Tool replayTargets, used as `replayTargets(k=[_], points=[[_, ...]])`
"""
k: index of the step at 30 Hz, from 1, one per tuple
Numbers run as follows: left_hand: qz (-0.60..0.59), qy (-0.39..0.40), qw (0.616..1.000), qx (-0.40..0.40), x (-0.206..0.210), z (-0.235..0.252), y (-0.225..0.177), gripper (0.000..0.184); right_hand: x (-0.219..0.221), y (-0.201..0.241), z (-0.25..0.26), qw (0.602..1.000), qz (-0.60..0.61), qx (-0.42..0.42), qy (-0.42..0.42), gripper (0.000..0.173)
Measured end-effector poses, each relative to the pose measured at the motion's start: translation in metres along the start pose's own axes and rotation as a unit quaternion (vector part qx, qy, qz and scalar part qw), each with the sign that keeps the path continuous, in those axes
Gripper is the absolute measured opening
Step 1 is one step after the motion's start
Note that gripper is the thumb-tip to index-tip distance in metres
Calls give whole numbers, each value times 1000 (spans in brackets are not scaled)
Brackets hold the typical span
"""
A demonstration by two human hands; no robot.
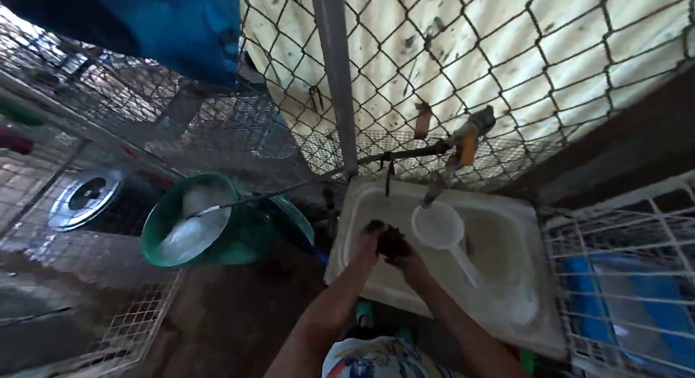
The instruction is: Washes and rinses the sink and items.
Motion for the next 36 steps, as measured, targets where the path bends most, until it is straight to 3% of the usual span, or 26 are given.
replayTargets(k=[2,4,6,8,9,11,13,15,17,19,21,24,26,29,31,34,36], points=[[143,-21,988,47,10,-8,-14,49,-8,3,-9,998,-44,55,-5,68],[314,11,942,119,17,-23,-22,41,-3,6,-18,989,63,134,4,48],[420,71,875,229,18,-38,-14,38,3,8,-11,973,182,145,2,72],[407,77,841,348,12,-44,0,35,12,9,11,967,241,82,19,76],[358,61,857,366,7,-45,3,33,20,12,20,970,239,44,5,65],[211,-7,941,266,2,-45,-3,26,39,21,27,972,226,-15,-64,29],[24,-77,991,104,7,-33,-19,12,56,34,26,975,149,-68,-148,23],[-101,-59,993,-28,12,-18,-33,17,66,46,21,973,21,-142,-182,22],[-150,11,981,-120,18,-7,-46,15,66,48,19,939,-108,-293,-144,18],[-92,145,975,-138,20,-4,-64,30,60,41,24,862,-203,-455,-88,27],[70,253,959,-106,20,1,-83,46,58,38,29,792,-256,-553,-44,36],[232,279,922,-135,29,15,-99,33,64,38,29,701,-343,-625,-3,26],[334,332,871,-139,31,36,-97,40,68,38,29,641,-416,-644,31,26],[566,364,734,-92,43,44,-103,52,67,34,32,599,-493,-616,136,17],[659,392,639,-53,51,45,-97,56,68,32,33,590,-565,-533,219,13],[701,394,593,-37,53,54,-73,54,78,36,37,614,-677,-190,359,31],[714,372,593,-25,48,56,-54,54,80,27,42,625,-679,-67,378,39]])
Point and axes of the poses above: each hand's wrist, its own z-axis towards the middle knuckle, its own x-axis out of the palm, y = z × x, the point moved 2 cm from there along z, towards the middle knuckle, and after that the axes turned 6 degrees about -x, right-handed, at the moved point
